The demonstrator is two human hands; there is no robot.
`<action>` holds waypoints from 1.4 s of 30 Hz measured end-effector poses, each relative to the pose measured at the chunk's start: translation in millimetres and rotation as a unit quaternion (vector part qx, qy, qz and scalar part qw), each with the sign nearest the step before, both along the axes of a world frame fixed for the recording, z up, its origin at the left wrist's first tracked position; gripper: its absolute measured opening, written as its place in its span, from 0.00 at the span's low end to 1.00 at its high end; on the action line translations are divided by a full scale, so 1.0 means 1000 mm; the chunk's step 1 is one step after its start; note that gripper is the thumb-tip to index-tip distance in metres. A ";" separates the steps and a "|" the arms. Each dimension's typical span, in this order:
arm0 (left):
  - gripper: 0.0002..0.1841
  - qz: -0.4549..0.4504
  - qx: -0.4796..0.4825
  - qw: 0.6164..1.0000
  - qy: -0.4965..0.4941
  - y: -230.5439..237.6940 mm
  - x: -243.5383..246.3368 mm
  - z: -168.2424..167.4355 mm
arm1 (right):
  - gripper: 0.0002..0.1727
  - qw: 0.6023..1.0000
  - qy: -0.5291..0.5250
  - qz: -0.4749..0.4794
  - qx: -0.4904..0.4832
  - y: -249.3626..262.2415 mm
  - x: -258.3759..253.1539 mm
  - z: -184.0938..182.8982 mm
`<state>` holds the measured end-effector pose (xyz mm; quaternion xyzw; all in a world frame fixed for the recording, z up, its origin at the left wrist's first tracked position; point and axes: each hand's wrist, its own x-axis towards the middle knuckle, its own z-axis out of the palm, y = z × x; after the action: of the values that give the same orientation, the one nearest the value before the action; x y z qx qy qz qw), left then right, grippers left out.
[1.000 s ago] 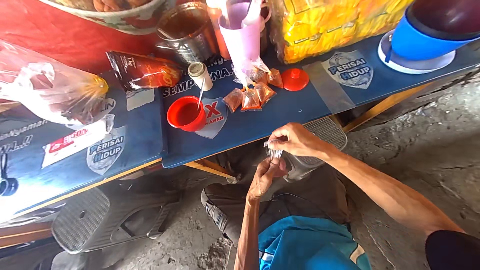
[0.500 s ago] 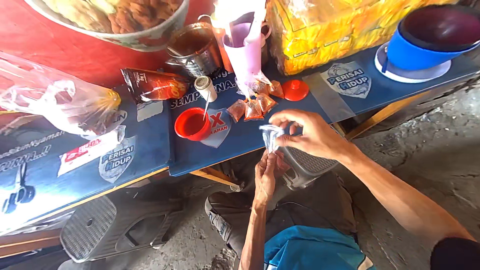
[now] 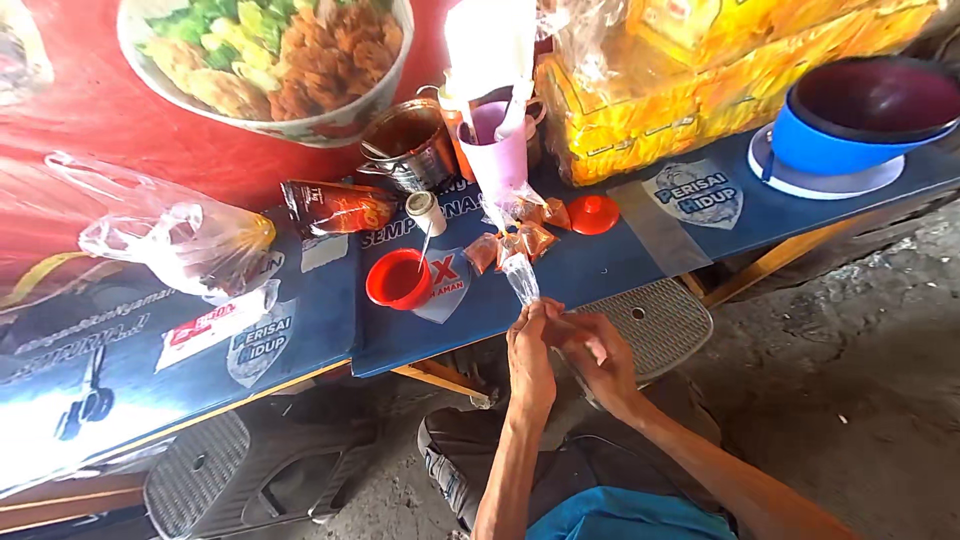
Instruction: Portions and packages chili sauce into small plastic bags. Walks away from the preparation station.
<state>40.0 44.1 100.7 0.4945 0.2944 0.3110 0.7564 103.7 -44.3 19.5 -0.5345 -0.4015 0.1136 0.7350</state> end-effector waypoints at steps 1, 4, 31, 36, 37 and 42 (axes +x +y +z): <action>0.19 -0.024 0.002 1.000 0.006 0.003 -0.001 0.001 | 0.14 0.983 0.174 0.057 -0.018 -0.004 -0.006 0.014; 0.21 -0.079 0.004 0.997 0.016 0.010 -0.003 -0.002 | 0.23 0.813 0.534 0.212 -0.091 -0.011 0.005 0.047; 0.13 -0.194 0.254 0.932 0.173 0.018 -0.014 -0.005 | 0.32 0.810 -0.553 -0.044 -0.192 -0.023 0.058 0.077; 0.18 -0.231 0.445 0.845 0.186 0.028 -0.022 -0.018 | 0.10 0.780 -0.530 0.136 -0.303 -0.016 0.080 0.071; 0.17 -0.223 0.462 0.838 0.187 0.028 -0.025 -0.024 | 0.13 0.793 -0.458 0.196 -0.350 -0.021 0.078 0.069; 0.07 -0.044 0.547 0.818 0.173 0.010 -0.038 -0.077 | 0.20 0.866 0.154 0.317 -0.355 -0.035 0.055 0.034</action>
<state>2.2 54.4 24.2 0.8848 0.1803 0.2964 0.3109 159.0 -78.9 53.6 -0.5790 -0.3637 0.5563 0.4723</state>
